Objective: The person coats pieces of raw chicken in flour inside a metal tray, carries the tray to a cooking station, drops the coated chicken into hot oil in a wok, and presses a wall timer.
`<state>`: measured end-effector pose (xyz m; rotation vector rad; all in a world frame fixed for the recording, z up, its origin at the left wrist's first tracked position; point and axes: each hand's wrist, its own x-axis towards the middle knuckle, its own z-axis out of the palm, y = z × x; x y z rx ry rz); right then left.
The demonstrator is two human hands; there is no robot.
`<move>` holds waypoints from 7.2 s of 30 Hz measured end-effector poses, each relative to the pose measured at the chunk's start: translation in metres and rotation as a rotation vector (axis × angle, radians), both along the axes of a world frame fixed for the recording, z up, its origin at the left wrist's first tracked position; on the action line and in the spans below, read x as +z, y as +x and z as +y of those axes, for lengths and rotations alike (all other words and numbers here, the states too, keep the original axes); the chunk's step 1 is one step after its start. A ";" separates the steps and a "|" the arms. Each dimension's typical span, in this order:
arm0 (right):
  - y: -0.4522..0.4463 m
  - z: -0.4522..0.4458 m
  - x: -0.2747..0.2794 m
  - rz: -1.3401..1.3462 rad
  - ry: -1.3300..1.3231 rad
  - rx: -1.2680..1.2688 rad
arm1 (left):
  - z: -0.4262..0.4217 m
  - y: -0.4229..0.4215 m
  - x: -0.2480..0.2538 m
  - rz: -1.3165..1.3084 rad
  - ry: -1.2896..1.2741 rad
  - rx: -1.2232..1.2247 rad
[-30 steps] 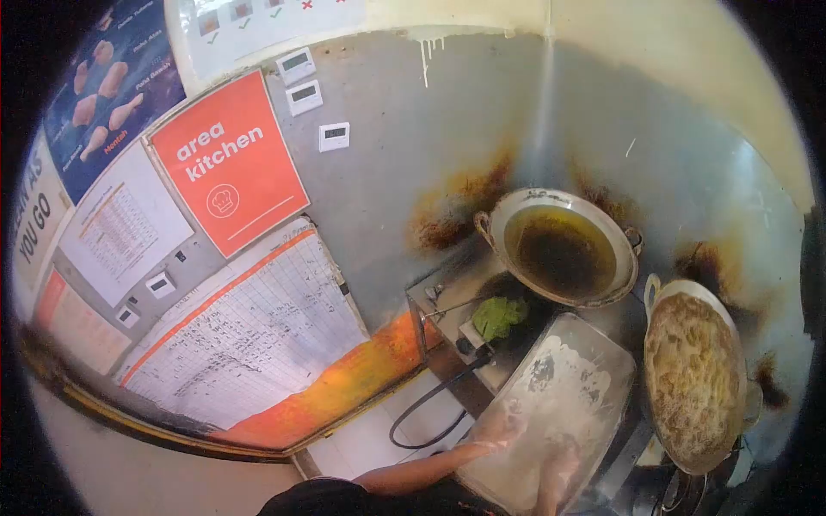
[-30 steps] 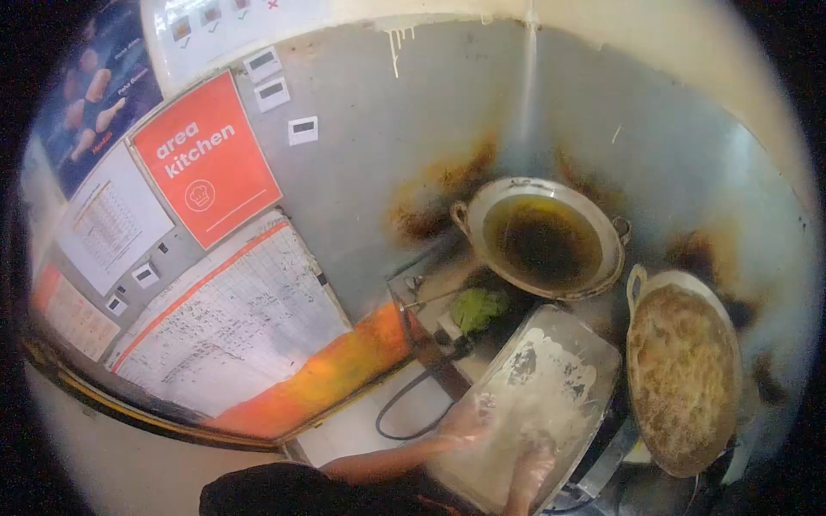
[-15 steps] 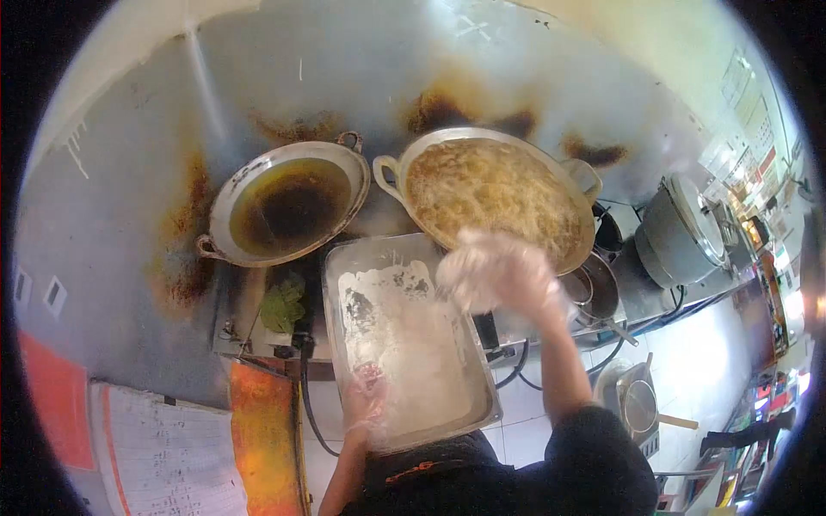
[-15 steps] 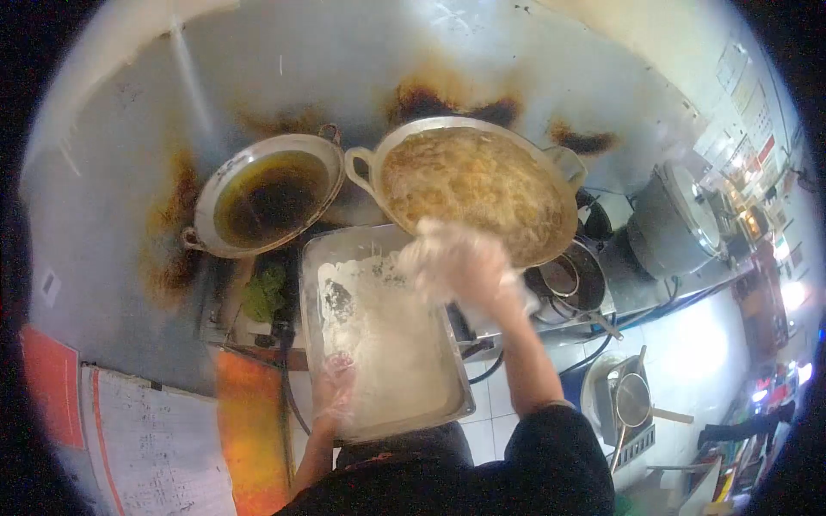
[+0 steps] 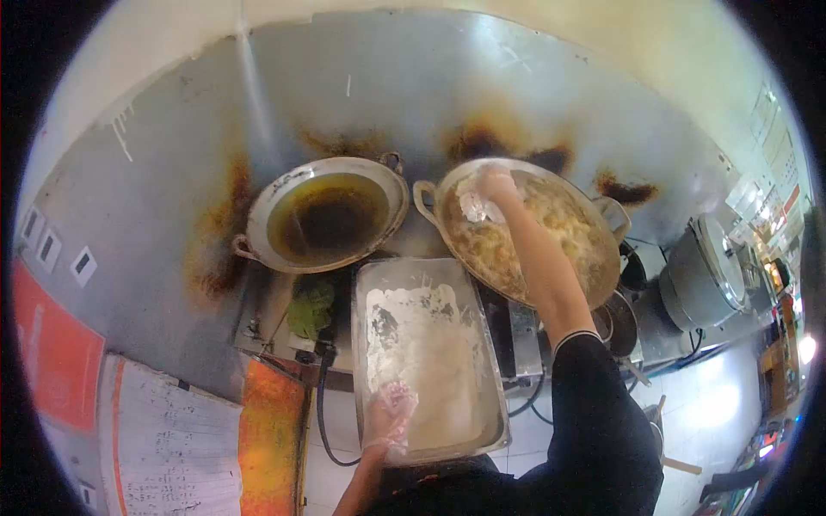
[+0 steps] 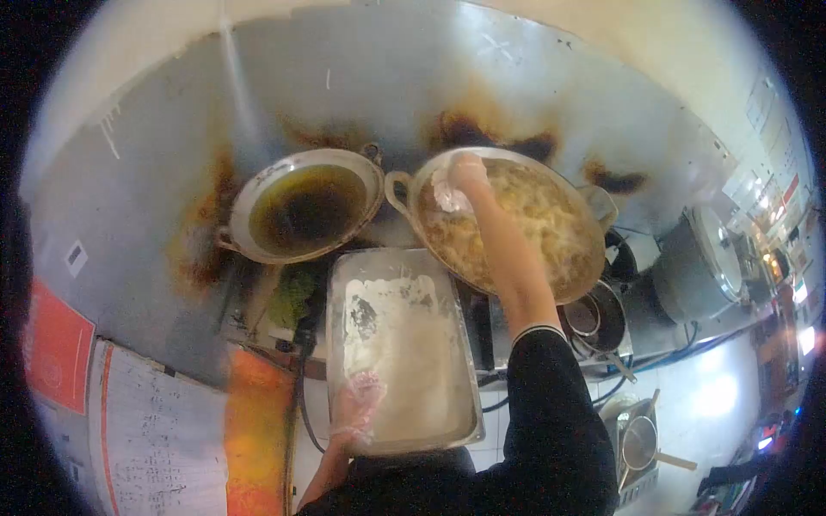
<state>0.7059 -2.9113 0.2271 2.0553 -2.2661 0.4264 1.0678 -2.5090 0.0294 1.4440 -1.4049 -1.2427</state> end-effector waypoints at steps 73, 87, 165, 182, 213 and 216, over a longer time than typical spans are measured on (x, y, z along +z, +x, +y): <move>0.232 0.471 -0.110 -0.771 0.242 0.217 | 0.084 -0.001 0.004 0.608 0.434 -0.300; 0.205 0.458 -0.139 -0.754 0.160 0.148 | 0.057 -0.010 0.040 0.241 0.076 -0.617; 0.158 0.520 -0.096 -0.399 0.093 -0.023 | -0.148 0.427 0.390 0.188 -0.946 1.609; 0.095 0.533 -0.198 -0.790 -0.012 -0.370 | -0.036 0.165 0.009 -0.051 0.146 0.052; 0.076 0.991 -0.160 -0.743 -0.227 -0.689 | 0.359 -0.262 -0.001 -0.167 -0.497 -0.642; 0.056 1.105 -0.131 -0.686 -0.320 -0.799 | 0.459 -0.313 0.014 -0.146 -0.488 -0.773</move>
